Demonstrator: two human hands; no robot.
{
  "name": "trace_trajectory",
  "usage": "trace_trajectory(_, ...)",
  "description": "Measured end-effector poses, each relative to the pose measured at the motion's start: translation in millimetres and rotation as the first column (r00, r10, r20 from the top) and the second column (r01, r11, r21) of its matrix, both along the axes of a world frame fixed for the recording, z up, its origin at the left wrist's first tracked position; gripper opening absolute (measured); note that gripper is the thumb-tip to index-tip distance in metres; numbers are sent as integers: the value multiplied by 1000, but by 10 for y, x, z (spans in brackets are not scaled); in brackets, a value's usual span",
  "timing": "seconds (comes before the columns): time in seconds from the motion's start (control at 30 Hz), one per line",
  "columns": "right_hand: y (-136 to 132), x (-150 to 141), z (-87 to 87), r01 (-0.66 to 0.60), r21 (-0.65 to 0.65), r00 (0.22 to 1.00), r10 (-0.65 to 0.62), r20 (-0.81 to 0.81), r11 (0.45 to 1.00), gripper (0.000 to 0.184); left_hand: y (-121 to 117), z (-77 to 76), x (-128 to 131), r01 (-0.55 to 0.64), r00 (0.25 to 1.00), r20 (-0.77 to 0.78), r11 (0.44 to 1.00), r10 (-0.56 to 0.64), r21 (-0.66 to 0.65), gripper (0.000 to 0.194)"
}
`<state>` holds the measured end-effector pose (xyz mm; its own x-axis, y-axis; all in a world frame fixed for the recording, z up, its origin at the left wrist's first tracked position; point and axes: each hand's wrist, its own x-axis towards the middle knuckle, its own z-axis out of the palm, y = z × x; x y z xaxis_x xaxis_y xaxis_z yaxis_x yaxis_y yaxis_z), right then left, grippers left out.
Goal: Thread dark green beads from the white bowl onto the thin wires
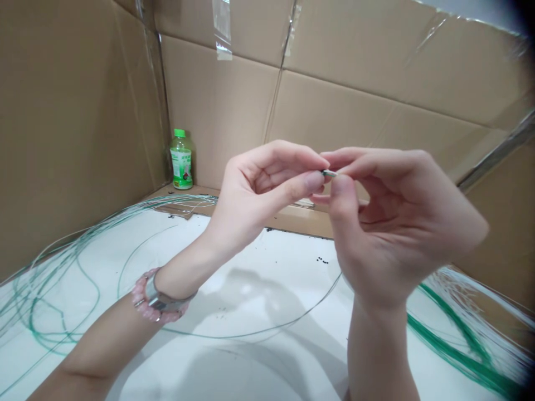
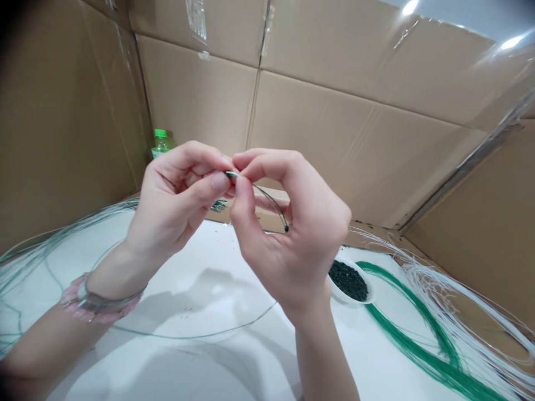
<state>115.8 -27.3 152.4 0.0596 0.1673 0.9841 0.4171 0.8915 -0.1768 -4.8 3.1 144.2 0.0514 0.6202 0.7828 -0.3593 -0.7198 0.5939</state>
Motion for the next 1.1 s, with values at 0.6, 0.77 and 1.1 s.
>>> trace_trajectory(0.6,11,100,23,64,26,986,-67,154,998,25,58,20,-52,-209,971,-63,952,229,225,9)
trace_trajectory(0.77,-3,51,19,52,-40,997,-50,65,998,19,16,-2,-46,-314,941,-58,924,334,219,9)
trace_trajectory(1.1,24,-26,-7,37,24,999,-36,-26,999,16,15,1,-33,-125,992,-6,990,125,66,11)
